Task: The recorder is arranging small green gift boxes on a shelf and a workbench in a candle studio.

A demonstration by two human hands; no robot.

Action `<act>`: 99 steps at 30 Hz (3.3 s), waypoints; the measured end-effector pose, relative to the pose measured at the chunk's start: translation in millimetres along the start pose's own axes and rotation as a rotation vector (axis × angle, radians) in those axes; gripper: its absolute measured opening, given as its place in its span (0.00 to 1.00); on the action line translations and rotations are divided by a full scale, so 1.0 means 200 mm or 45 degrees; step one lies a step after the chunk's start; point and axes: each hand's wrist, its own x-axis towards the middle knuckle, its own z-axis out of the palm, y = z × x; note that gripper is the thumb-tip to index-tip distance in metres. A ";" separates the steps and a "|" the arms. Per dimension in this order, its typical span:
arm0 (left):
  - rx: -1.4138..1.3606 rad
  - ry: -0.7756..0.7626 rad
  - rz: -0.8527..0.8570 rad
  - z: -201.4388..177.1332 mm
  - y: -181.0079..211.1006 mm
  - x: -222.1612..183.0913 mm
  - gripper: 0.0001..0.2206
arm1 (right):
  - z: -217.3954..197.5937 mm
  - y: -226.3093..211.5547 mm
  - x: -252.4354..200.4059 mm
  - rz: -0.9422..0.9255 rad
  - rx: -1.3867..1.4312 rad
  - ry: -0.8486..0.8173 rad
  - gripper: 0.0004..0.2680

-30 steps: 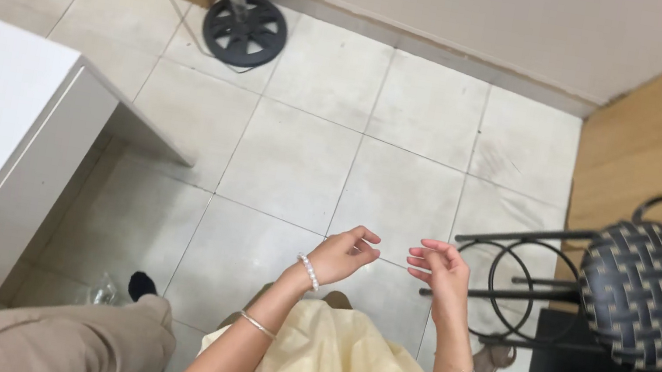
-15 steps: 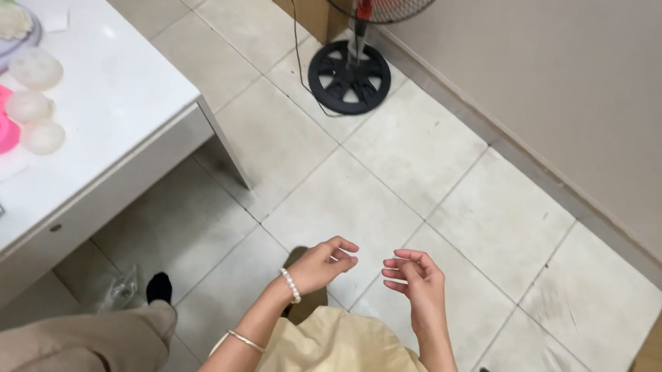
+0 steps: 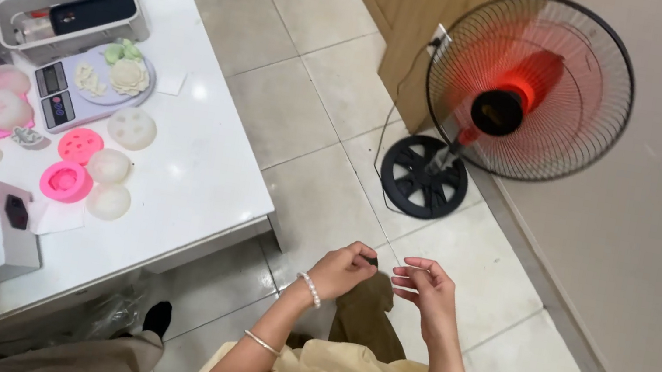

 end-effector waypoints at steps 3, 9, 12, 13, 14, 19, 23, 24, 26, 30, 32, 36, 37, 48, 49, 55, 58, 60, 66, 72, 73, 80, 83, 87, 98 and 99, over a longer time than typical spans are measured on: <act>-0.051 0.122 0.028 -0.17 -0.04 0.35 0.17 | 0.11 -0.15 0.41 0.038 -0.042 -0.133 0.08; -0.007 0.380 -0.052 -0.62 0.29 1.02 0.17 | 0.39 -0.73 1.30 -0.032 -0.167 -0.446 0.07; -0.109 0.400 -0.066 -0.84 0.47 1.29 0.17 | 0.54 -0.98 1.71 -0.075 -0.184 -0.536 0.07; -0.121 0.416 -0.088 -0.91 0.50 1.36 0.17 | 0.60 -1.06 1.83 -0.054 -0.193 -0.555 0.07; -0.091 0.469 -0.080 -0.98 0.52 1.44 0.17 | 0.67 -1.12 1.96 -0.101 -0.210 -0.567 0.07; -0.247 0.564 -0.138 -1.33 0.49 1.74 0.19 | 1.05 -1.43 2.35 -0.084 -0.288 -0.632 0.07; -0.229 0.697 -0.201 -1.73 0.37 2.00 0.20 | 1.37 -1.53 2.70 -0.007 -0.334 -0.653 0.08; -0.239 0.735 -0.189 -1.85 0.35 2.06 0.20 | 1.46 -1.55 2.80 0.019 -0.309 -0.662 0.08; -0.249 0.750 -0.196 -2.11 0.39 2.20 0.20 | 1.66 -1.64 2.96 0.029 -0.333 -0.655 0.08; -0.190 0.765 -0.145 -2.67 0.59 2.46 0.18 | 2.12 -1.89 3.24 0.009 -0.350 -0.708 0.08; -0.146 0.769 -0.103 -2.95 0.57 2.68 0.18 | 2.32 -2.01 3.45 -0.029 -0.355 -0.767 0.08; -0.101 0.771 -0.105 -3.36 0.73 2.97 0.19 | 2.60 -2.21 3.78 -0.057 -0.269 -0.749 0.08; -0.099 0.770 -0.100 -3.45 0.71 3.05 0.19 | 2.66 -2.24 3.88 -0.061 -0.267 -0.748 0.08; -0.307 0.869 -0.209 -4.57 0.80 3.98 0.16 | 3.52 -2.95 5.21 0.041 -0.367 -0.759 0.07; -0.296 0.873 -0.206 -4.71 0.83 4.05 0.16 | 3.64 -3.04 5.35 0.036 -0.358 -0.763 0.07; -0.351 1.080 -0.135 -5.24 0.93 4.39 0.17 | 4.19 -3.48 5.85 -0.123 -0.402 -0.799 0.07; -0.429 1.048 -0.241 -5.56 0.87 4.60 0.21 | 4.46 -3.54 6.08 -0.104 -0.305 -0.788 0.07; -0.463 1.066 -0.268 -5.80 0.80 4.74 0.22 | 4.63 -3.52 6.21 0.010 -0.314 -0.727 0.08; -0.327 0.974 -0.001 -6.78 0.88 5.06 0.17 | 5.23 -3.66 6.50 0.074 -0.322 -0.669 0.09; -0.172 0.902 0.011 -7.64 1.03 5.38 0.14 | 5.90 -4.01 6.79 -0.046 -0.260 -0.639 0.09; -0.167 0.878 0.006 -7.73 1.04 5.44 0.14 | 5.97 -4.04 6.83 -0.038 -0.248 -0.619 0.09; -0.267 0.705 0.043 -8.23 1.01 6.00 0.13 | 6.37 -4.15 7.46 0.079 -0.160 -0.527 0.09; -0.277 0.618 0.035 -8.49 0.98 6.29 0.13 | 6.57 -4.24 7.85 0.098 -0.155 -0.491 0.09; -0.246 0.606 0.002 -8.97 1.20 6.59 0.13 | 6.91 -4.55 8.32 0.035 -0.171 -0.489 0.09; -0.361 0.622 0.034 -10.00 1.17 7.40 0.13 | 7.68 -5.23 9.17 -0.065 -0.144 -0.450 0.08; -0.361 0.574 -0.009 -10.09 1.17 7.47 0.13 | 7.73 -5.23 9.24 -0.024 -0.141 -0.388 0.08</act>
